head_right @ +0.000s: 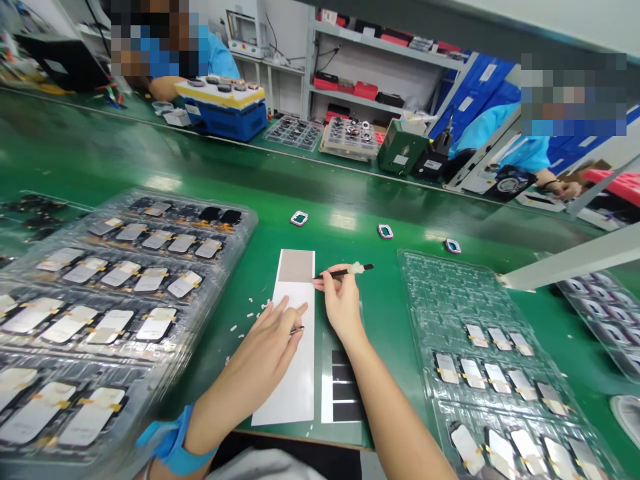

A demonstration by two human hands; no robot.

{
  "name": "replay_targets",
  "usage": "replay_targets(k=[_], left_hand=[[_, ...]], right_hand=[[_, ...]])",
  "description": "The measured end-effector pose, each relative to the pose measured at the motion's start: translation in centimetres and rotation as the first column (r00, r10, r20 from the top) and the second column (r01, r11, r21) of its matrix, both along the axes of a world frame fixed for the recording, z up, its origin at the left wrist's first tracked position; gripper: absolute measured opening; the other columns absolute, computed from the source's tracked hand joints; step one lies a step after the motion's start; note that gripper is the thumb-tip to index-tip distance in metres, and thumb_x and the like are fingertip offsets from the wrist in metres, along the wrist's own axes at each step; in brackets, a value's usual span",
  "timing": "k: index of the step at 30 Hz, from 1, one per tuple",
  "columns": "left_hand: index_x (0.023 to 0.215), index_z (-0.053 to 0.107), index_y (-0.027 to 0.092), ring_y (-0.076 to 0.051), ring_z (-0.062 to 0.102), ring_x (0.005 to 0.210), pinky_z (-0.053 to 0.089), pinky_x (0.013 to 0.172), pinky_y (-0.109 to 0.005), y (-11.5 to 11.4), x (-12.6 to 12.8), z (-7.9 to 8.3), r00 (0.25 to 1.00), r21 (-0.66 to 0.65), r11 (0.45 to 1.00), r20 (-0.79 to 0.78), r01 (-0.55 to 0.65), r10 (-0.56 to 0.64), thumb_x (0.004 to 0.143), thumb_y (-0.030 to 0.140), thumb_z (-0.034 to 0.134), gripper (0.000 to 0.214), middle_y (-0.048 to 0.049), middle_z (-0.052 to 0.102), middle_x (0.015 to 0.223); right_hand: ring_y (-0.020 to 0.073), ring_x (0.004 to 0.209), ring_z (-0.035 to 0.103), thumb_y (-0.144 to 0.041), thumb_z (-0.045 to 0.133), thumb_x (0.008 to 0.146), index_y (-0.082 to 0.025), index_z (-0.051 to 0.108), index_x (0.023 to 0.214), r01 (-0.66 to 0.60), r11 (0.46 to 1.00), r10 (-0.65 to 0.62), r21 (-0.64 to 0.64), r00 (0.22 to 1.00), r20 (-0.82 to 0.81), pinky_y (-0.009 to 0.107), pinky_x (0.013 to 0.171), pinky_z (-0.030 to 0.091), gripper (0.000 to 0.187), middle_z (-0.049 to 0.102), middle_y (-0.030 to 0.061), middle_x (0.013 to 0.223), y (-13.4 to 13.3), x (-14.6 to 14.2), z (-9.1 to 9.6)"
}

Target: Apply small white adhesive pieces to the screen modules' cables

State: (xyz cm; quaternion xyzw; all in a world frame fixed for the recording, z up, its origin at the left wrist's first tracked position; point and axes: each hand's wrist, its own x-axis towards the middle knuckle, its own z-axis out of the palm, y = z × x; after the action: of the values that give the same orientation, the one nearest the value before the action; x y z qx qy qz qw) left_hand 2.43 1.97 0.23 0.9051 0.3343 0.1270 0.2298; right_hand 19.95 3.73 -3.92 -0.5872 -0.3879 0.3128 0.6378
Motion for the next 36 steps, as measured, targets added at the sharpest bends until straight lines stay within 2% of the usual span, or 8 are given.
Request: replay_targets(k=[6, 13, 21, 32, 36], left_hand=[[0.116, 0.048, 0.013, -0.034, 0.039, 0.141, 0.034, 0.115, -0.057, 0.02, 0.02, -0.17, 0.999, 0.043, 0.999, -0.036, -0.004, 0.005, 0.101, 0.014, 0.033, 0.021, -0.0183, 0.062, 0.133], [0.115, 0.050, 0.012, -0.034, 0.038, 0.142, 0.033, 0.116, -0.056, -0.05, -0.24, -0.21, 1.000, 0.036, 0.999, -0.027, 0.002, -0.001, 0.101, 0.013, 0.033, 0.022, -0.0180, 0.064, 0.131], [0.126, 0.047, 0.009, -0.035, 0.037, 0.142, 0.033, 0.115, -0.057, 0.09, -0.03, -0.11, 1.000, 0.024, 1.000, -0.026, 0.004, -0.003, 0.101, 0.014, 0.034, 0.029, -0.0196, 0.063, 0.132], [0.110, 0.052, 0.014, -0.033, 0.037, 0.143, 0.033, 0.116, -0.056, 0.03, -0.09, 0.06, 0.999, 0.002, 1.000, -0.035, -0.009, 0.009, 0.101, 0.014, 0.034, 0.020, -0.0174, 0.063, 0.133], [0.107, 0.052, 0.014, -0.033, 0.036, 0.143, 0.032, 0.116, -0.056, -0.04, -0.12, 0.25, 0.998, -0.016, 1.000, -0.060, -0.009, 0.008, 0.101, 0.014, 0.034, 0.019, -0.0179, 0.062, 0.135]], right_hand=[[0.0162, 0.074, 0.073, -0.053, 0.066, 0.085, -0.022, 0.050, 0.096, -0.007, 1.000, 0.007, 0.008, 1.000, -0.005, 0.035, 0.076, 0.063, 0.037, 0.062, -0.0007, 0.088, -0.09, -0.06, 0.03], [0.0155, 0.070, 0.073, -0.052, 0.065, 0.087, -0.021, 0.051, 0.095, -0.009, 1.000, 0.009, 0.019, 0.999, -0.032, 0.034, 0.074, 0.064, 0.035, 0.063, -0.0005, 0.087, 0.13, 0.05, 0.00], [0.0160, 0.069, 0.073, -0.053, 0.069, 0.083, -0.020, 0.053, 0.093, -0.008, 1.000, 0.009, 0.019, 0.999, -0.051, 0.033, 0.073, 0.064, 0.038, 0.065, 0.0005, 0.085, 0.19, 0.09, 0.11], [0.0164, 0.068, 0.073, -0.054, 0.071, 0.081, -0.021, 0.054, 0.092, -0.005, 1.000, 0.006, 0.009, 0.998, -0.065, 0.034, 0.074, 0.064, 0.039, 0.064, 0.0002, 0.087, 0.31, 0.19, 0.15], [0.0163, 0.068, 0.072, -0.055, 0.072, 0.079, -0.020, 0.056, 0.090, 0.002, 1.000, -0.001, 0.008, 0.998, -0.063, 0.033, 0.071, 0.063, 0.040, 0.066, 0.0005, 0.082, 0.24, 0.03, 0.27]])
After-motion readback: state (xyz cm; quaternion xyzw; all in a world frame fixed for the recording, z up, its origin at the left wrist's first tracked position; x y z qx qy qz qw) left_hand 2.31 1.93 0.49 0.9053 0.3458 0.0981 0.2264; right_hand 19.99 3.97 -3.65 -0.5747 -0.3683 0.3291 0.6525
